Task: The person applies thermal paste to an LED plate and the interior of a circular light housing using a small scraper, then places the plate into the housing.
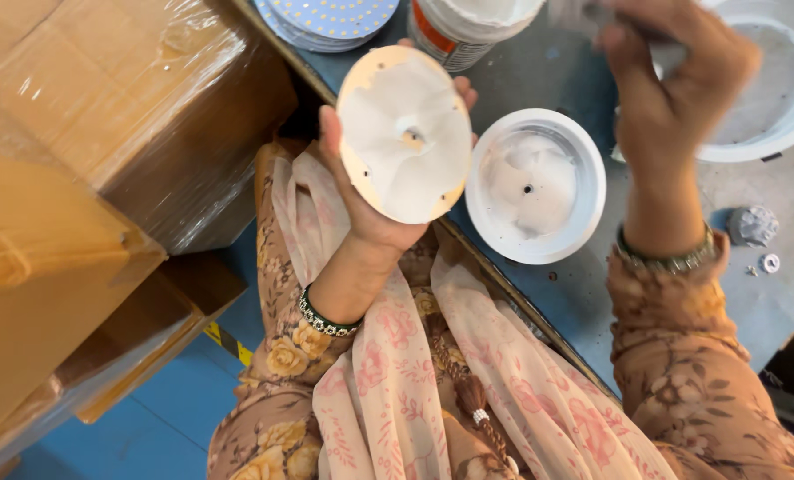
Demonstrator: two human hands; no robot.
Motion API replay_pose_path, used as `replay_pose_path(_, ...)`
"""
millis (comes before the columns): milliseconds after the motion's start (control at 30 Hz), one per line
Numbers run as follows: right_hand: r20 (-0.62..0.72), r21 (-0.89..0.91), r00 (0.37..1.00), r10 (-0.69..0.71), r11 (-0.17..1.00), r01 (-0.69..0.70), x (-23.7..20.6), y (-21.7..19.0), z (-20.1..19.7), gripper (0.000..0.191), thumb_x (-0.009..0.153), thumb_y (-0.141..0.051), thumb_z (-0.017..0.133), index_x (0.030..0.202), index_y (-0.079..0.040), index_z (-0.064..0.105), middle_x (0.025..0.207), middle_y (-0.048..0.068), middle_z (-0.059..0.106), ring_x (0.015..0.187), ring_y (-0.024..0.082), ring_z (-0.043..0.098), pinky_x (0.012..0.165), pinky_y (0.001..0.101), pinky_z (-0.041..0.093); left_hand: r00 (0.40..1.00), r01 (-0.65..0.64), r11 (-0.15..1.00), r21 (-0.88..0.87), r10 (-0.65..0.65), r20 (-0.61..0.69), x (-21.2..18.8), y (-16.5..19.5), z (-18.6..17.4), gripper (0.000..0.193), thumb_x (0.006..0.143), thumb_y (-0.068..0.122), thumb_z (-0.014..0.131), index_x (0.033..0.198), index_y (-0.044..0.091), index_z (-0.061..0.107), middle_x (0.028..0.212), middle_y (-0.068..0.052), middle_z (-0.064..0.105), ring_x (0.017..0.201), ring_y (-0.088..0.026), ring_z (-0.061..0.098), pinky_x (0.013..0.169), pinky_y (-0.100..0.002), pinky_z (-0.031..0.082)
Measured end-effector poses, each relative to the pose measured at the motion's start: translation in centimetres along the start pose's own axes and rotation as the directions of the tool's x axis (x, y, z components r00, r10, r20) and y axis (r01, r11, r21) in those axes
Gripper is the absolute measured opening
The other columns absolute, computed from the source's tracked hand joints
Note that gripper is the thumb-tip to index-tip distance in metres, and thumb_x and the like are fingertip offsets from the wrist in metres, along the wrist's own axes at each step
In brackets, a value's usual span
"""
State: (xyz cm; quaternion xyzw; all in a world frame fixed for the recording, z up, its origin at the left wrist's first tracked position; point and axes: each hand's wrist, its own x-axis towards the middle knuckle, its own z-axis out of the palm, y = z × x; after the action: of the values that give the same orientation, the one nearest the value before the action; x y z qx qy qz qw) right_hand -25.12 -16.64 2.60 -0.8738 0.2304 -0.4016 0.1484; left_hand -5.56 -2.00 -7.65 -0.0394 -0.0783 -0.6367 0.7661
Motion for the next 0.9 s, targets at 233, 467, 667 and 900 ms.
replay_pose_path(233,0.024,-0.348,0.939,-0.342,0.878,0.328,-0.5,4.0,6.1,0.032,0.095,0.014,0.069,0.125,0.001,0.073,0.13,0.013,0.073,0.118,0.029,0.07,0.098,0.037,0.056,0.997,-0.046,0.997,0.065,0.05,-0.063,-0.1,1.1,0.1,0.09,0.097,0.078,0.044,0.164,0.018,0.034,0.147,-0.025,0.053,0.138,-0.039,0.053,0.108,-0.051,0.051)
replay_pose_path(467,0.108,-0.389,0.931,-0.35,0.846,0.363,-1.3,3.7,4.5,0.023,0.101,0.009,0.07,0.121,0.001,0.076,0.129,0.012,0.075,0.127,0.029,0.07,0.097,0.0377,0.056,0.994,-0.065,0.993,0.094,0.073,-0.085,-0.1,2.0,-0.5,0.091,0.096,0.079,0.045,0.162,0.017,0.038,0.147,-0.024,0.054,0.137,-0.038,0.054,0.107,-0.051,0.052)
replay_pose_path(667,0.136,-0.359,0.936,-0.326,0.864,0.353,-2.3,4.1,4.9,0.027,0.1,0.013,0.066,0.124,0.004,0.074,0.133,0.018,0.072,0.131,0.033,0.067,0.107,0.0401,0.058,0.997,-0.028,0.999,0.047,0.031,-0.071,1.0,0.6,-1.8,0.098,0.093,0.08,0.046,0.162,0.01,0.038,0.153,-0.023,0.054,0.14,-0.036,0.053,0.107,-0.05,0.052)
replay_pose_path(900,0.164,-0.373,0.934,-0.319,0.856,0.358,-2.8,4.5,4.6,0.032,0.098,0.015,0.065,0.127,0.005,0.073,0.136,0.019,0.07,0.133,0.035,0.065,0.107,0.0406,0.06,0.99,-0.007,1.0,0.008,0.008,-0.143,5.2,-2.1,-3.3,0.099,0.09,0.083,0.047,0.152,0.007,0.043,0.138,-0.016,0.06,0.137,-0.036,0.054,0.102,-0.053,0.052)
